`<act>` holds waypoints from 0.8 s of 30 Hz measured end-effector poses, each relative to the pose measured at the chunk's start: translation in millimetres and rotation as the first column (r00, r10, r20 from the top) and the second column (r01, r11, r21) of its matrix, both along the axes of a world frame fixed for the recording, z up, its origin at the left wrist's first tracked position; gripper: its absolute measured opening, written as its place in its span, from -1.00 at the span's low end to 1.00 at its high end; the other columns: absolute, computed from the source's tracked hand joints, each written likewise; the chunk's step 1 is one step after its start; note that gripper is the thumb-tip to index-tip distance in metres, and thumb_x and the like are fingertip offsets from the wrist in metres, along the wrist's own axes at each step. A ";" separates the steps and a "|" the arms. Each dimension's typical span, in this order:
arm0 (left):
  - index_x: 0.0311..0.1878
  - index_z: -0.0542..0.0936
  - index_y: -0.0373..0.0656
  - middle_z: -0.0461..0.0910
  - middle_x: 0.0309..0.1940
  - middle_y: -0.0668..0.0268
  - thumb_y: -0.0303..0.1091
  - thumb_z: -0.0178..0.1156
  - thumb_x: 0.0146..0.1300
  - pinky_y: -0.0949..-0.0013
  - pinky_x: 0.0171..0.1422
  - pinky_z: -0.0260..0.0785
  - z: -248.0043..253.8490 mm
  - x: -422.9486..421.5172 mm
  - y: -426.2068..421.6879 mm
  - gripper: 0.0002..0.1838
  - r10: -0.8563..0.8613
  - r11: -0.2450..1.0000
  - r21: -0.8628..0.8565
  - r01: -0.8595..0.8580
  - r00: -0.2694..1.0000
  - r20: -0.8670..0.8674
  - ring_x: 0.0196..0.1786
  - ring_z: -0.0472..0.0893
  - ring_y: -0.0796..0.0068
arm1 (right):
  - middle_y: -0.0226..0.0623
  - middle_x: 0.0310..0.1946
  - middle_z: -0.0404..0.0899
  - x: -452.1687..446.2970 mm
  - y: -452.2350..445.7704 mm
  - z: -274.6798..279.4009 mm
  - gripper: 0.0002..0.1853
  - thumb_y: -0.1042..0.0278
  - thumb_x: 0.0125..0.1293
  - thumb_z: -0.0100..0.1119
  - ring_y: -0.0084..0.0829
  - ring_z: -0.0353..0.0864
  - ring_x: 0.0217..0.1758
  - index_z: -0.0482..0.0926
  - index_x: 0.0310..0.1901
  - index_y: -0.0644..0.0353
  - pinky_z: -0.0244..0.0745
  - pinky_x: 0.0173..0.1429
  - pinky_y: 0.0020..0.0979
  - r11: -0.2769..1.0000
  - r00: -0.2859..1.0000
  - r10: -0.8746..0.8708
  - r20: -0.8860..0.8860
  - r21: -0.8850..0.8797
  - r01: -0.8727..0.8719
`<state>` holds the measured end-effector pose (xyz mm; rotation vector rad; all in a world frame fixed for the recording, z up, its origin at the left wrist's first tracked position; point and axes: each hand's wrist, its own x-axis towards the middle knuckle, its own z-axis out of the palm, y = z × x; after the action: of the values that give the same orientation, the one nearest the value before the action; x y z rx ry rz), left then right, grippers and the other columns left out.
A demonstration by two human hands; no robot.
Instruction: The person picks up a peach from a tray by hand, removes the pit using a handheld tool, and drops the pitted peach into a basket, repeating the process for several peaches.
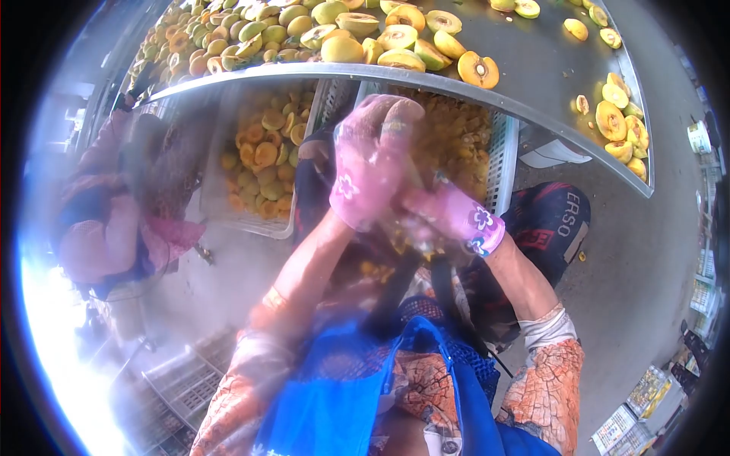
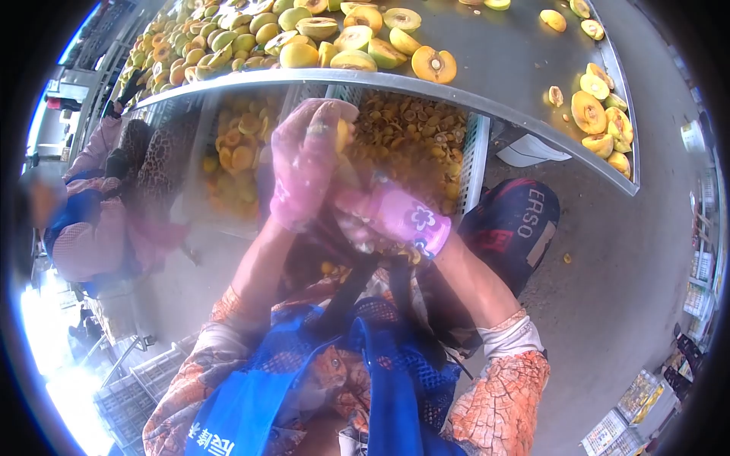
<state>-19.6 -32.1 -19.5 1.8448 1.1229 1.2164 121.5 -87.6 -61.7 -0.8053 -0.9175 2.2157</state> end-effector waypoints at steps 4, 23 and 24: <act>-0.27 0.62 -0.31 0.58 -0.49 0.27 -0.19 0.05 0.31 0.43 -0.25 0.40 1.9 -9.8 16.2 -0.66 -0.274 0.896 -0.323 0.303 0.952 0.132 -0.40 0.55 0.47 | -0.57 -0.59 0.29 -5.4 -7.3 17.8 -0.80 0.13 0.36 0.11 -0.68 0.27 -0.61 0.43 -0.24 0.06 0.16 -0.57 -0.62 1.000 0.995 0.009 0.099 0.025 -0.011; -0.29 0.61 -0.32 0.63 -0.42 0.19 -0.01 0.11 0.26 0.40 -0.22 0.50 -22.9 -0.7 26.1 -0.55 -0.371 0.719 -0.404 0.565 0.805 0.463 -0.38 0.62 0.40 | -0.65 -0.64 0.20 -2.9 -11.1 9.3 -0.81 0.12 0.43 -0.01 -0.79 0.06 -0.76 0.37 -0.28 0.00 -0.02 -0.74 -0.69 0.890 0.728 -0.002 -0.686 -0.333 -0.312; -0.29 0.58 -0.29 0.62 -0.42 0.21 0.00 0.11 0.27 0.39 -0.22 0.50 -27.1 2.0 22.1 -0.56 -0.238 0.658 -0.417 0.627 0.698 0.675 -0.40 0.61 0.38 | -0.65 -0.64 0.20 -3.7 -8.7 9.2 -0.81 0.12 0.43 -0.01 -0.79 0.06 -0.76 0.37 -0.28 0.00 -0.02 -0.74 -0.69 0.893 0.736 0.003 -0.677 -0.329 -0.307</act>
<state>-17.6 -10.0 -46.6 1.0231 0.5414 0.8411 117.7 -96.3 -52.6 -0.0408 -0.1460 2.6139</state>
